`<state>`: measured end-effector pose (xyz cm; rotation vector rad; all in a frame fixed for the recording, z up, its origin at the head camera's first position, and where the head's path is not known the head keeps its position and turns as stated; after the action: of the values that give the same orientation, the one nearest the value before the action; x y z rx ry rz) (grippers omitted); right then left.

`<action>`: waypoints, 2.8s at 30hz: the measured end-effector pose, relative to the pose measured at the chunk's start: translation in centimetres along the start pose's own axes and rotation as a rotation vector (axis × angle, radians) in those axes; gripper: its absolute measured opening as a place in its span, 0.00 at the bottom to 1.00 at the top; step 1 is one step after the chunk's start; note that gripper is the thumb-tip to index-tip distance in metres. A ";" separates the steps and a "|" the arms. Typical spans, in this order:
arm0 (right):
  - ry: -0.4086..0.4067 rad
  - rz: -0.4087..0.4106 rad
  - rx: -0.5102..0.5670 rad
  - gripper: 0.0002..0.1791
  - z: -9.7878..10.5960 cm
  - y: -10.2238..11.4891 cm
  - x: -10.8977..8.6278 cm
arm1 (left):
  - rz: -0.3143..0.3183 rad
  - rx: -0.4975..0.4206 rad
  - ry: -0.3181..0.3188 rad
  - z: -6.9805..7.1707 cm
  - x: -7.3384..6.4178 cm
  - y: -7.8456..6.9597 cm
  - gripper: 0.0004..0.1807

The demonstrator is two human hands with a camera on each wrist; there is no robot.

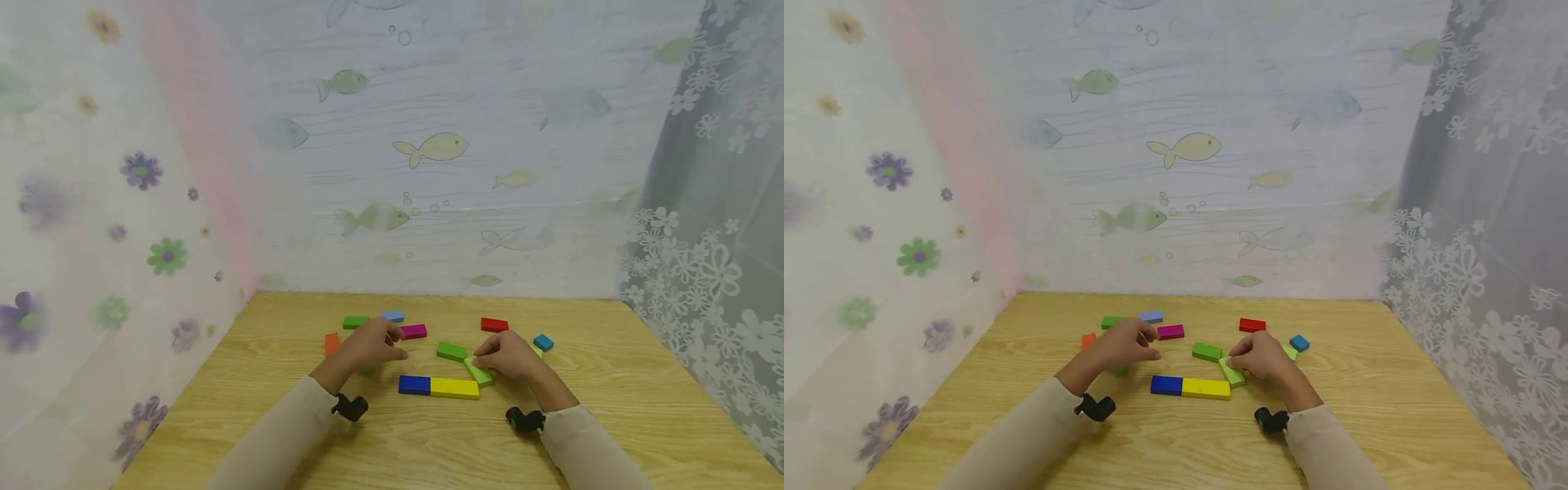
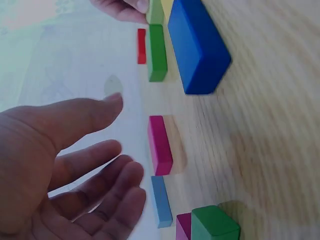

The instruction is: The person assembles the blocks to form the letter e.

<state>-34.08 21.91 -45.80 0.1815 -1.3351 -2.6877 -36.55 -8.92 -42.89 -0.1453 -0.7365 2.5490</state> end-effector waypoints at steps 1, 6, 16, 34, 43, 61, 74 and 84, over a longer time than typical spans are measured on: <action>0.003 0.006 -0.001 0.09 0.0 0.0 0.0 | 0.001 -0.004 -0.013 0.1 0.3 0.0 0.25; 0.001 -0.003 0.000 0.09 0.0 0.0 0.1 | 0.022 -0.031 -0.075 0.0 2.0 0.5 0.27; -0.007 0.007 0.005 0.09 -0.1 -0.1 0.4 | 0.097 -0.053 -0.132 -0.9 4.6 1.3 0.31; -0.018 -0.002 -0.021 0.08 -0.1 -0.5 0.4 | 0.149 -0.008 -0.147 -1.9 5.8 1.8 0.20; -0.017 0.004 -0.014 0.08 0.0 -0.4 0.3 | 0.171 -0.020 -0.163 -2.0 5.9 2.1 0.16; -0.016 0.002 -0.007 0.06 0.0 -0.5 0.3 | 0.159 -0.172 -0.164 -2.3 4.9 1.5 0.14; -0.006 0.017 -0.018 0.07 0.1 -0.6 0.5 | 0.118 -0.190 -0.196 -2.0 3.0 0.2 0.13; -0.006 0.010 -0.026 0.07 0.1 -0.9 0.6 | 0.140 -0.128 -0.204 -2.5 2.3 0.3 0.13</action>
<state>-34.78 22.39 -46.44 0.1641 -1.2979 -2.6978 -38.08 -6.83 -45.10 0.0234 -1.0007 2.6766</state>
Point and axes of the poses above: each hand's wrist, its own x-axis towards the middle knuckle, its own z-axis out of the back of the hand, y = z × x, the point moved 2 cm from there along x, towards the middle knuckle, and after that the axes turned 4 degrees about x, right-handed, at the moved point
